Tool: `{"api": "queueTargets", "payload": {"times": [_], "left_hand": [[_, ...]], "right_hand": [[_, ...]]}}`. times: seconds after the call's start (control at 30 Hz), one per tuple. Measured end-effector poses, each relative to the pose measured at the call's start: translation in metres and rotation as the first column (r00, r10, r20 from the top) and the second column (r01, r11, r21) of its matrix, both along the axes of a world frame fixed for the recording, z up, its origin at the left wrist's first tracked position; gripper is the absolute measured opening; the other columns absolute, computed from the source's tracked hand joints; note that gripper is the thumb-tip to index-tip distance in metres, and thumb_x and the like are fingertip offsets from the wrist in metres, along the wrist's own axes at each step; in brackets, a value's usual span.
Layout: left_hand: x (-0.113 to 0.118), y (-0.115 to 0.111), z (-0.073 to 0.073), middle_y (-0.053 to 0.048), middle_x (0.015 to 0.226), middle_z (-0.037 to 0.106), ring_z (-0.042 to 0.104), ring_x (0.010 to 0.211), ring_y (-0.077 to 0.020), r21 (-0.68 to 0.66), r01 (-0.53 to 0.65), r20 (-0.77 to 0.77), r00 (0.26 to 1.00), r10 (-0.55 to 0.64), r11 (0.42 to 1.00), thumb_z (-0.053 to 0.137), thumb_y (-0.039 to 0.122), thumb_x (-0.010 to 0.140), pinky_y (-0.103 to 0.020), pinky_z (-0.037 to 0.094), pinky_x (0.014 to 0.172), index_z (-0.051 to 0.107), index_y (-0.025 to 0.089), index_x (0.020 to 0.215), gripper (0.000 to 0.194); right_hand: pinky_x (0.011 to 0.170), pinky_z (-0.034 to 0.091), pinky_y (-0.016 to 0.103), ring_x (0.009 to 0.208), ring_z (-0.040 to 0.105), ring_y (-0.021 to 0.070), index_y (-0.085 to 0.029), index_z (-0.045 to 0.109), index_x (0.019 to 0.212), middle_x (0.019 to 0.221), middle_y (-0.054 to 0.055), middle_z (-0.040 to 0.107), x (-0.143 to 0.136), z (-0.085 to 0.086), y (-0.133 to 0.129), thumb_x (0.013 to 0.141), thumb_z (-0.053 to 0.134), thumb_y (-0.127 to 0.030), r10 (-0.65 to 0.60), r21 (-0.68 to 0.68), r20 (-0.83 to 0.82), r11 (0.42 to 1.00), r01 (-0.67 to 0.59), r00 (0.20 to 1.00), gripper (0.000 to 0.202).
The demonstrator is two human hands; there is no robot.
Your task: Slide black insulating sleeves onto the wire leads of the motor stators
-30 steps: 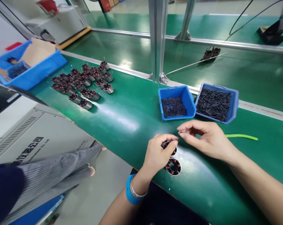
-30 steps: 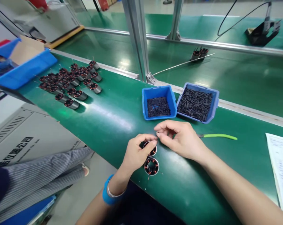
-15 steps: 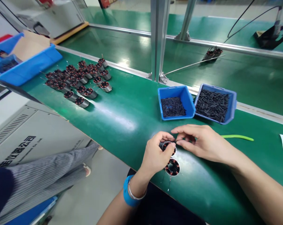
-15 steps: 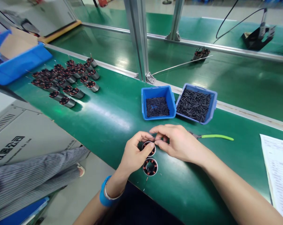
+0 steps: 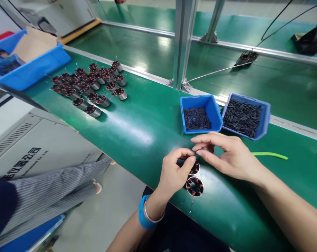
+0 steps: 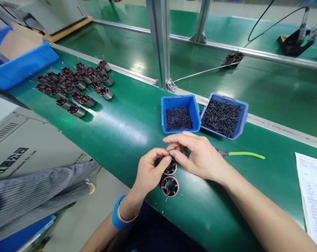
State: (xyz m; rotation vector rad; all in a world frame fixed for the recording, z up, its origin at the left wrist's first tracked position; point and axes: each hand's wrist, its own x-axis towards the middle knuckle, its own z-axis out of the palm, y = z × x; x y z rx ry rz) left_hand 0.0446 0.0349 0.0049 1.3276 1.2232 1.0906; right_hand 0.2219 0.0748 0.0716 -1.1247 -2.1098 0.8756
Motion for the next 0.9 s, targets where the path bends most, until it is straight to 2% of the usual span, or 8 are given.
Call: {"api": "queueTargets", "payload": {"times": [0.33,0.43,0.47,0.53,0.57,0.63,0.73,0.9], "left_hand": [[0.000,-0.002,-0.003,-0.003,0.093,0.073,0.069,0.085,-0.0148,-0.010,-0.023,0.048,0.999,0.023,1.000,0.067,0.014,0.082,-0.027,0.056,0.080,0.065,0.019,0.098,0.017],[-0.001,-0.002,-0.003,-0.004,0.096,0.073,0.069,0.087,-0.0158,0.006,-0.022,0.037,0.999,0.021,1.000,0.071,0.015,0.080,-0.029,0.056,0.082,0.067,0.019,0.102,0.023],[-0.001,-0.001,-0.003,-0.004,0.096,0.073,0.069,0.086,-0.0157,0.023,-0.013,0.020,1.000,0.013,1.000,0.071,0.016,0.081,-0.029,0.056,0.082,0.069,0.019,0.100,0.020],[-0.002,0.000,-0.003,-0.004,0.093,0.073,0.068,0.085,-0.0152,0.061,-0.002,-0.019,1.000,0.004,0.998,0.070,0.018,0.083,-0.029,0.055,0.081,0.072,0.020,0.093,0.010],[-0.002,0.000,-0.003,-0.003,0.093,0.073,0.068,0.085,-0.0150,0.070,0.000,-0.032,0.999,0.002,0.998,0.069,0.019,0.085,-0.029,0.055,0.081,0.073,0.021,0.090,0.007],[-0.003,-0.001,-0.004,-0.003,0.093,0.073,0.068,0.084,-0.0147,0.060,-0.009,-0.035,0.999,0.011,0.998,0.069,0.019,0.086,-0.028,0.055,0.080,0.073,0.021,0.090,0.006],[-0.006,-0.004,-0.004,-0.003,0.094,0.072,0.068,0.083,-0.0141,0.031,-0.032,-0.011,0.999,0.033,0.999,0.069,0.019,0.087,-0.027,0.055,0.078,0.073,0.020,0.094,0.008],[-0.008,-0.010,-0.008,-0.002,0.089,0.072,0.068,0.082,-0.0144,0.038,-0.073,-0.006,0.997,0.073,0.997,0.067,0.021,0.090,-0.027,0.055,0.078,0.073,0.020,0.093,0.007]], "right_hand": [[0.072,0.056,0.031,0.085,0.069,0.0192,-0.017,0.068,0.120,0.090,0.006,0.075,0.002,0.001,0.000,0.092,0.062,-0.024,0.119,0.124,0.190,0.982,-0.145,0.974,0.030],[0.068,0.054,0.029,0.073,0.068,0.0163,-0.019,0.073,0.112,0.091,0.005,0.076,0.022,0.013,0.011,0.089,0.067,-0.033,-0.095,0.168,0.221,0.984,0.058,0.971,0.027],[0.066,0.052,0.029,0.068,0.066,0.0153,-0.019,0.075,0.108,0.088,0.005,0.077,0.031,0.017,0.018,0.088,0.068,-0.032,-0.257,0.206,0.246,0.956,0.209,0.935,0.025],[0.064,0.047,0.030,0.065,0.064,0.0155,-0.017,0.077,0.103,0.080,0.006,0.075,0.050,0.021,0.036,0.087,0.067,-0.028,-0.555,0.302,0.369,0.830,0.469,0.745,0.022],[0.065,0.044,0.031,0.068,0.064,0.0171,-0.015,0.077,0.103,0.079,0.008,0.075,0.059,0.020,0.045,0.086,0.066,-0.028,-0.618,0.335,0.471,0.785,0.521,0.629,0.024],[0.066,0.040,0.033,0.075,0.064,0.0201,-0.012,0.077,0.107,0.083,0.011,0.075,0.073,0.013,0.063,0.087,0.066,-0.032,-0.569,0.313,0.665,0.801,0.511,0.484,0.031],[0.066,0.036,0.034,0.079,0.063,0.0201,-0.010,0.078,0.105,0.090,0.013,0.075,0.080,0.000,0.078,0.087,0.068,-0.034,-0.461,0.240,0.761,0.853,0.463,0.457,0.032],[0.070,0.038,0.036,0.080,0.062,0.0188,-0.011,0.079,0.094,0.087,0.011,0.075,0.076,-0.004,0.076,0.087,0.068,-0.033,-0.550,0.295,0.699,0.804,0.516,0.458,0.026]]}}
